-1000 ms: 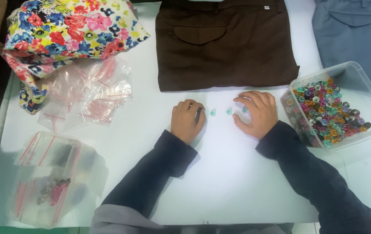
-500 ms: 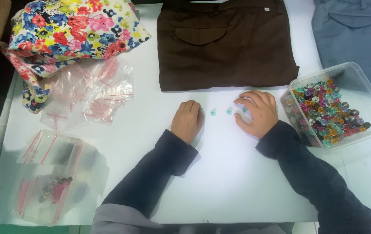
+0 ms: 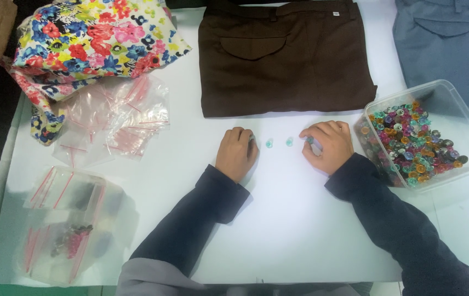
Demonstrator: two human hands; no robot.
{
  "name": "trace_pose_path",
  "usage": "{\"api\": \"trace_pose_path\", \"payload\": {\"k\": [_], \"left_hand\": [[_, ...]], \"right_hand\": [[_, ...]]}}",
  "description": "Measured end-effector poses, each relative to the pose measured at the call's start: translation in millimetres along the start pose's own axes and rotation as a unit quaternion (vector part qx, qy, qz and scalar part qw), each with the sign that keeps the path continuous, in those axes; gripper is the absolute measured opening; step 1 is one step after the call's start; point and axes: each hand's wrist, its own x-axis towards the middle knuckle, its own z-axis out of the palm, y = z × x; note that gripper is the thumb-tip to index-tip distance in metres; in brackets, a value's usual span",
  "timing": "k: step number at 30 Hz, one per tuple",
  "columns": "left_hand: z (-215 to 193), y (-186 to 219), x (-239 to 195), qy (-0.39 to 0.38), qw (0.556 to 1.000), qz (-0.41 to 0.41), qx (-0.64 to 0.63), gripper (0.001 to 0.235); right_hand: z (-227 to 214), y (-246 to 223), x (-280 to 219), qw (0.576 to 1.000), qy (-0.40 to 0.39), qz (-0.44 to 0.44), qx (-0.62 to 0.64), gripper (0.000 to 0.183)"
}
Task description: The person is sorting green buttons from a mixed container and placing them into small plastic bags.
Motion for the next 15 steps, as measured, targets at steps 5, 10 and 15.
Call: {"api": "trace_pose_path", "payload": {"k": [5,10,15], "left_hand": [[0,-1,-1,0.012,1.0,0.013,0.001,0.019],[6,-2,-3,0.034,0.999,0.017,-0.018,0.02],[1,2,-4,0.122,0.992,0.042,0.006,0.027]], "right_hand": [[-7,-7,2,1.0,0.008,-0.009,-0.003,0.019],[-6,-6,-1,1.0,0.008,-0.01,0.006,0.019],[-15,-17,-1,0.998,0.059,-0.013,0.036,0.029]]}}
